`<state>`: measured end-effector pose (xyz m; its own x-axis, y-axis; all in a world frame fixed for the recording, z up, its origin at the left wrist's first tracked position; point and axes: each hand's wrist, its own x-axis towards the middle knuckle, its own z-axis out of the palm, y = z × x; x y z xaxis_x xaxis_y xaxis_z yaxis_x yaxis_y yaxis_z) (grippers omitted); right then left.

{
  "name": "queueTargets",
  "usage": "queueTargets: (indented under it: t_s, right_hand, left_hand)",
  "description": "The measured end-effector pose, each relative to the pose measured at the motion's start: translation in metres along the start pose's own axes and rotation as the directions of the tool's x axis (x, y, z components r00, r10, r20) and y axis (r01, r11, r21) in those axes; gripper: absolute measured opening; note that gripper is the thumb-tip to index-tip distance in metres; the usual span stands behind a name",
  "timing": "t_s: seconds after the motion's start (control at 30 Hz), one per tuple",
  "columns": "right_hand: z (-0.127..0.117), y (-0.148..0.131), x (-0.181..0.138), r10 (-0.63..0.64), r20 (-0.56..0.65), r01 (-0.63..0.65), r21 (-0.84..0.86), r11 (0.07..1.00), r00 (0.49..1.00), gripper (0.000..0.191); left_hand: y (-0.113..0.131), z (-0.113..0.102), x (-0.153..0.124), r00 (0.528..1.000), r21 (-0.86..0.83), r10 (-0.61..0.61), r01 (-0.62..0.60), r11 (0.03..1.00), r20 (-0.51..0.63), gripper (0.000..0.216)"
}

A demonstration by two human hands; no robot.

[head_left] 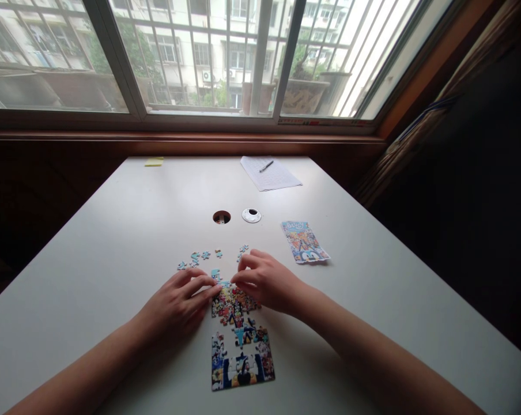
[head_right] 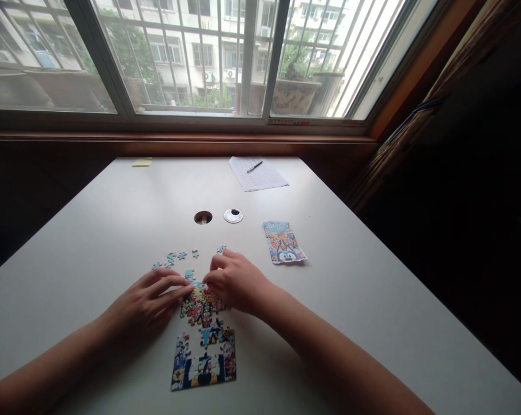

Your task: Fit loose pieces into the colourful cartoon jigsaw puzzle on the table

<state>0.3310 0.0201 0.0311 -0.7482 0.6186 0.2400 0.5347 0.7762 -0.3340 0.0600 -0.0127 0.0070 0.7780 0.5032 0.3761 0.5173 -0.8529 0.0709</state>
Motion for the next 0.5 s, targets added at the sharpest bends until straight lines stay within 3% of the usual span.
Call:
queueTargets:
  t_s: [0.13,0.5]
  right_hand:
    - [-0.001,-0.003,-0.002,-0.074,0.048,0.08,-0.128,0.989,0.996,0.014]
    - [-0.001,-0.011,-0.004,-0.098,0.094,0.117,-0.226,0.967,0.991,0.016]
  left_hand:
    - [0.001,0.0,0.0,1.0,-0.001,-0.005,0.005,1.0,0.001,0.048]
    - [0.002,-0.001,0.001,1.0,-0.018,-0.021,0.021,1.0,0.01,0.046]
